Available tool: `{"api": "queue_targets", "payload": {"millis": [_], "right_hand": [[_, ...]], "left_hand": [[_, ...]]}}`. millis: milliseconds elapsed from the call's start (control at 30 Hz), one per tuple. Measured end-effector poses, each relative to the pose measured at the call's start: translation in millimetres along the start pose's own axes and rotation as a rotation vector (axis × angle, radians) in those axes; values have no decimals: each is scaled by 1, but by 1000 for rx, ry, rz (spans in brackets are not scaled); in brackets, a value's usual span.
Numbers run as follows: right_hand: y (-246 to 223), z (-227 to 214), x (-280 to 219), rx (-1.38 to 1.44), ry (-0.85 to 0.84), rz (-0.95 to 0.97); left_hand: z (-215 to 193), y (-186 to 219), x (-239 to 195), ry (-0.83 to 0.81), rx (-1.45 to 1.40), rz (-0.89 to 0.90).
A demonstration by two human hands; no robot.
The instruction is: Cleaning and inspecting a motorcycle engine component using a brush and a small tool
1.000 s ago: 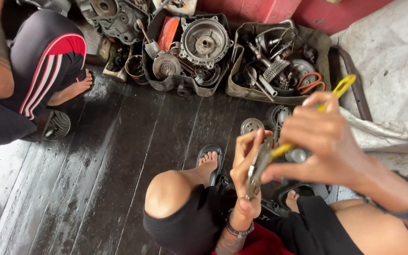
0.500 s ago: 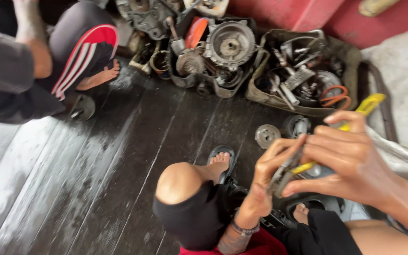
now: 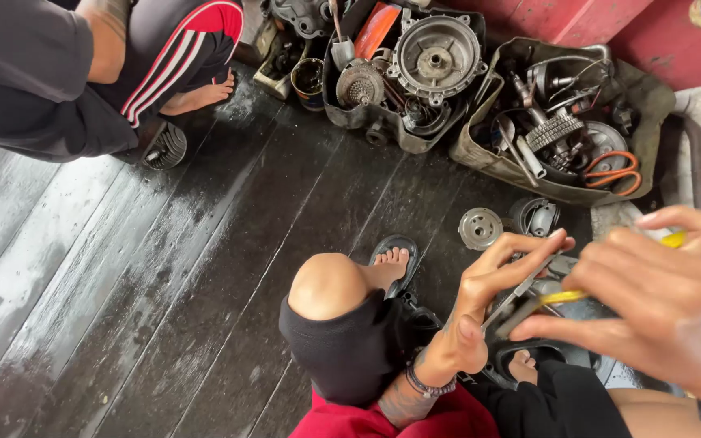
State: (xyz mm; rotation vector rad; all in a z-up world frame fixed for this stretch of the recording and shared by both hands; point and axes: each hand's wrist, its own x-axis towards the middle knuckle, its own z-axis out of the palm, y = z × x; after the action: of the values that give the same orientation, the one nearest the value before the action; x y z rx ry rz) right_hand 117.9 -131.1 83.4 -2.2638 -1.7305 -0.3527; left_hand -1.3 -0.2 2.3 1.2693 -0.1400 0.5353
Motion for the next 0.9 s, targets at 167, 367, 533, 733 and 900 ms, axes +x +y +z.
{"api": "queue_targets", "payload": {"millis": [167, 367, 533, 733, 900], "right_hand": [[0, -1, 11, 28, 30, 8], [0, -2, 13, 94, 64, -8], [1, 0, 3, 7, 97, -7], [6, -1, 3, 100, 47, 129], [7, 10, 6, 102, 33, -59]], "left_hand": [[0, 10, 3, 59, 17, 15], [-1, 14, 0, 64, 116, 70], [-2, 16, 2, 30, 150, 83], [2, 12, 1, 73, 111, 117], [2, 16, 3, 81, 145, 77]]}}
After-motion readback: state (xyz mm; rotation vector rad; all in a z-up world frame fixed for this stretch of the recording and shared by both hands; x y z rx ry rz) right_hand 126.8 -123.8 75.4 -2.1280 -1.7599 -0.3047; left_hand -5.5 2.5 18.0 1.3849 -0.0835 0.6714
